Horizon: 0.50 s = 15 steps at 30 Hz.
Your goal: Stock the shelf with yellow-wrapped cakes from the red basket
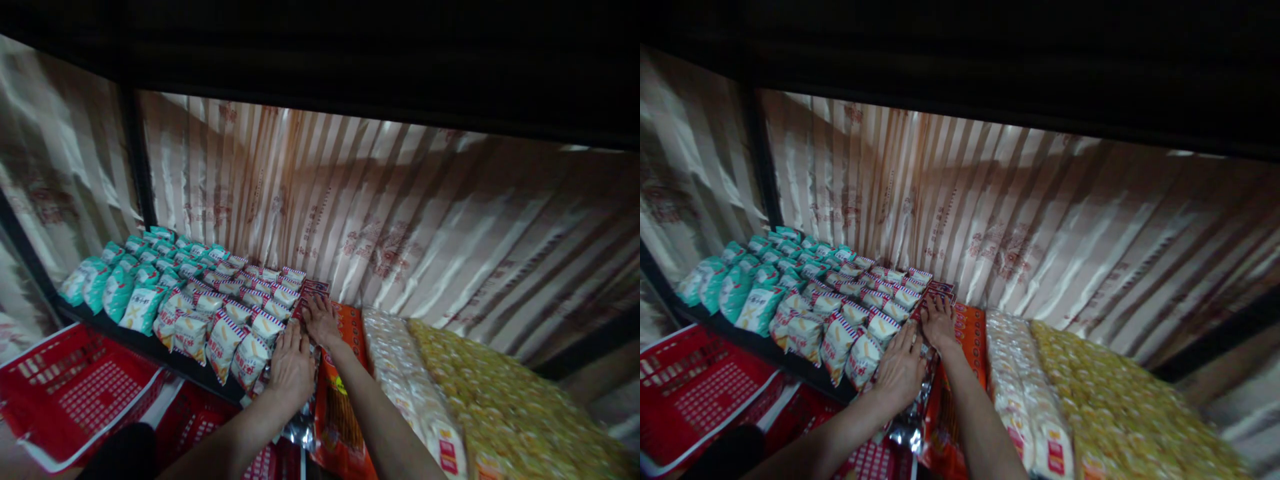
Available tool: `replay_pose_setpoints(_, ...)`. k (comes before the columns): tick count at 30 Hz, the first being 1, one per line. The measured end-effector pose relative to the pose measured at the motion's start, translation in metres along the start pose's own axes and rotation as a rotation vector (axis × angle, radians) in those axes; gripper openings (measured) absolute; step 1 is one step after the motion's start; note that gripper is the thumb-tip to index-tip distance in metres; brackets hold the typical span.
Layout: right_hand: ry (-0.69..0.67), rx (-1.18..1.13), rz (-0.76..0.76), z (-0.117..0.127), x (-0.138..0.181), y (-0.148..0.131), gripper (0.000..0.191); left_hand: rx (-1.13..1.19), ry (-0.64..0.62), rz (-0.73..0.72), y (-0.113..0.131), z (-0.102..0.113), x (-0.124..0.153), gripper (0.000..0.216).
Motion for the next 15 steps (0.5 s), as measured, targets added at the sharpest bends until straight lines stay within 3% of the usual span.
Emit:
replay_pose_setpoints(9,0.191,-0.167,0.013,-0.001,0.022,0.011,0.047,0.098,0.032,-0.046,0.004,0.005,0.015,0.048)
replay_pose_setpoints(15,0.289,-0.324,-0.019,-0.003,0.043,0.024,0.052,0.205,0.029,-0.184,0.003,0.016,0.046,0.038)
Point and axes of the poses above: each hand's wrist, its own x-axis away from the middle knuckle, its own z-axis out of the back of the hand, y = z × x, the point moved 2 cm from there along -x, towards the middle knuckle, and after that the axes turned 4 degrees about y, right-handed, at the moved point
